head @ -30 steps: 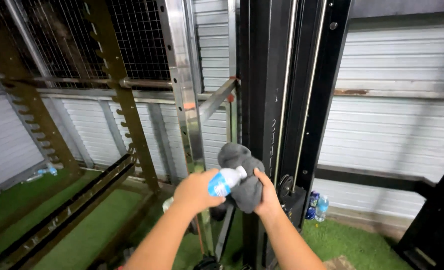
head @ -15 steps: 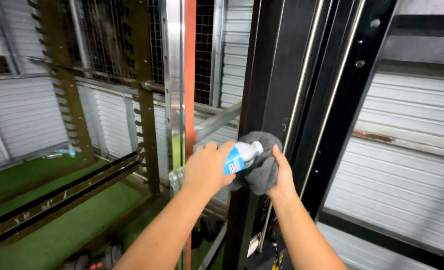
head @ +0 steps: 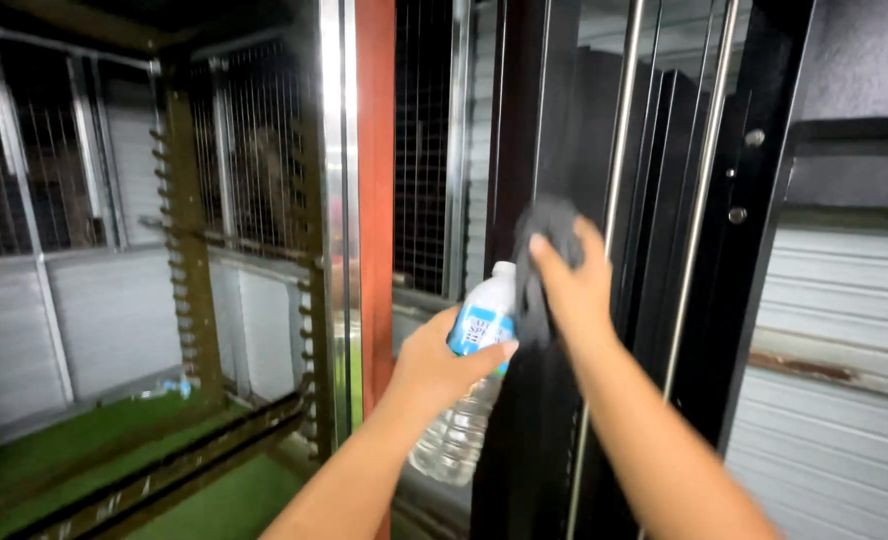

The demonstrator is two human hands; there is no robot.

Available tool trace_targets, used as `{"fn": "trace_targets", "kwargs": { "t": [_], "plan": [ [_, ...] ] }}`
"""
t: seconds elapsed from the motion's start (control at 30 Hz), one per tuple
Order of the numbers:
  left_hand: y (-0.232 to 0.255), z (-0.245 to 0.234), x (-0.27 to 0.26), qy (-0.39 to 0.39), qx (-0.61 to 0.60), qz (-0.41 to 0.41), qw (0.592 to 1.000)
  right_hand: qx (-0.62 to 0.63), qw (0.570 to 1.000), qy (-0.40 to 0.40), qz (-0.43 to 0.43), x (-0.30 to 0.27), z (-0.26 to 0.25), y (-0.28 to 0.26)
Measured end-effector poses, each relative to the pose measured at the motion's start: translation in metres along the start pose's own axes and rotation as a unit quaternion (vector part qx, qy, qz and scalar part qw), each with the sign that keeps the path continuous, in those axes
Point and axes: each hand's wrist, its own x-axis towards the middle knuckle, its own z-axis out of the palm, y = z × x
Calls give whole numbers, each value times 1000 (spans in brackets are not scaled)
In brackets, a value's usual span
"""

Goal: Wiping down the frame and vertical bars of a cable machine with a cloth and water.

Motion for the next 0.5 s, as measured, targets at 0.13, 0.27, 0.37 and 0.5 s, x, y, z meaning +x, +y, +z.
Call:
{"fn": "trace_targets", "kwargs": {
  "t": [0.13,0.27,0.37,0.5],
  "plan": [
    [5,-6,29,-24,-112,-137,984,-135,974,25,-177,141,22,6],
    [-6,-20,42,-9,-158,-90,983,-300,897,47,-323,228,50,-20],
    [-12,-35,50,-4,-215,-108,971,-285,910,30,-300,242,76,-30],
    [-35,-38,50,11,-224,-144,964,-340,861,0,-378,197,69,-14]
  ]
}}
